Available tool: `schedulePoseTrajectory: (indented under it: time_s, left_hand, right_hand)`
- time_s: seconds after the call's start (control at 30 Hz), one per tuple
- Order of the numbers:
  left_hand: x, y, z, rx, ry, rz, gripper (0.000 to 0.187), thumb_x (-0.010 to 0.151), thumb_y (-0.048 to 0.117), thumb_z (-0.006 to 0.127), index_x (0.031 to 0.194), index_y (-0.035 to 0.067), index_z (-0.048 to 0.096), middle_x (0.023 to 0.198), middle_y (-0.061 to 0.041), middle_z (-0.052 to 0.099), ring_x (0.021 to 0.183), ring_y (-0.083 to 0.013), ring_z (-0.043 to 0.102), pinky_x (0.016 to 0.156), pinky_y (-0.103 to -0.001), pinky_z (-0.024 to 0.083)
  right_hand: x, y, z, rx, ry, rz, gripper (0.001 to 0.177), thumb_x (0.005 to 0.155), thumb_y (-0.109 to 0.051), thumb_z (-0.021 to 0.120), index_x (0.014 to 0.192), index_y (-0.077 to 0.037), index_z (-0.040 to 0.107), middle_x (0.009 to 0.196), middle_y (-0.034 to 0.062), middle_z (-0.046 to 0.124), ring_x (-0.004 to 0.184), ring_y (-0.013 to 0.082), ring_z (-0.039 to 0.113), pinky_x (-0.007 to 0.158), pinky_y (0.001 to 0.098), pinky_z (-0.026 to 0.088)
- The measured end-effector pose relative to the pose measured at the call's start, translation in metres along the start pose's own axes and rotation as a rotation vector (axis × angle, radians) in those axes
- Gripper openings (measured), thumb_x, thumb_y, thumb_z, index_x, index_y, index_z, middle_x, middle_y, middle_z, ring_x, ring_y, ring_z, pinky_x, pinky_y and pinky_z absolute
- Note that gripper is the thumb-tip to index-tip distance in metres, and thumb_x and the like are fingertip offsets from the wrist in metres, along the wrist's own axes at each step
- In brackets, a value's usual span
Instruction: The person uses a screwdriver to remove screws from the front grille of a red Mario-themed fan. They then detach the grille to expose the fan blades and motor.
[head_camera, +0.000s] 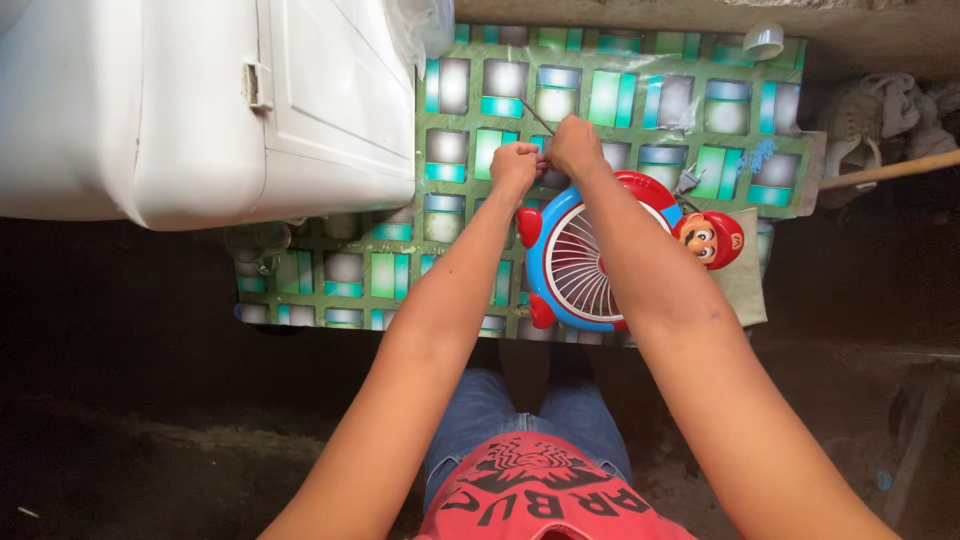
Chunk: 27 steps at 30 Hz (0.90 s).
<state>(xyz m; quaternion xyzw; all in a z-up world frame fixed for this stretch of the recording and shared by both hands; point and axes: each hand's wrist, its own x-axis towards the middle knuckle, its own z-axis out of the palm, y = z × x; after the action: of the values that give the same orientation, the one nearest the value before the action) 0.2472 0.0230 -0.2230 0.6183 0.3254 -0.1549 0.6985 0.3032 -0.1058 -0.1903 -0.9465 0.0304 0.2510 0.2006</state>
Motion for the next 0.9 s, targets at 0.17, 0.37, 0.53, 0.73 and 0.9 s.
schedulePoseTrajectory:
  time_s: [0.17,0.37,0.53,0.73,0.9]
  left_hand:
    - [0.007,-0.009,0.003,-0.075,-0.008,-0.013,0.018,0.092,0.001,0.058,0.106,-0.004,0.069,0.091,-0.014,0.076,0.073,-0.0197,0.074,0.065,-0.031,0.061]
    - [0.013,-0.005,-0.007,-0.154,-0.086,-0.106,0.016,0.094,0.006,0.06,0.105,-0.003,0.069,0.092,-0.015,0.076,0.077,-0.0208,0.074,0.069,-0.031,0.061]
    - [-0.006,0.017,-0.009,-0.278,-0.124,-0.054,0.017,0.094,0.006,0.059,0.105,-0.003,0.067,0.092,-0.017,0.077,0.079,-0.0226,0.076,0.073,-0.032,0.063]
    - [-0.035,0.048,-0.002,-0.292,-0.13,0.051,0.021,0.091,0.004,0.058,0.106,-0.007,0.068,0.093,-0.016,0.076,0.081,-0.0201,0.074,0.077,-0.033,0.061]
    - [-0.051,0.067,0.033,-0.435,-0.273,0.111,0.017,0.091,0.005,0.06,0.103,-0.005,0.065,0.09,-0.018,0.076,0.081,-0.0235,0.075,0.08,-0.035,0.064]
  right_hand:
    - [0.014,0.011,0.019,0.024,0.015,-0.004,0.029,0.076,-0.017,0.08,0.093,0.006,0.075,0.097,0.0309,0.072,0.098,0.0404,0.073,0.084,0.0443,0.06]
    - [0.011,0.014,-0.001,-0.036,-0.09,-0.055,0.036,0.074,-0.028,0.089,0.087,0.004,0.075,0.096,0.0289,0.071,0.091,0.04,0.071,0.078,0.0447,0.058]
    - [-0.031,-0.003,-0.049,0.321,-0.128,-0.11,0.015,0.076,-0.018,0.083,0.082,-0.005,0.078,0.083,0.0142,0.079,0.073,0.0171,0.074,0.071,0.0318,0.058]
    - [-0.08,-0.015,-0.114,0.55,-0.142,-0.13,0.017,0.082,-0.018,0.083,0.086,-0.003,0.074,0.076,0.0054,0.072,0.064,0.0138,0.065,0.057,0.0322,0.052]
    - [-0.099,0.013,-0.147,0.749,-0.153,-0.197,0.012,0.084,-0.012,0.078,0.087,-0.004,0.071,0.079,0.0044,0.071,0.067,0.01,0.064,0.055,0.0276,0.049]
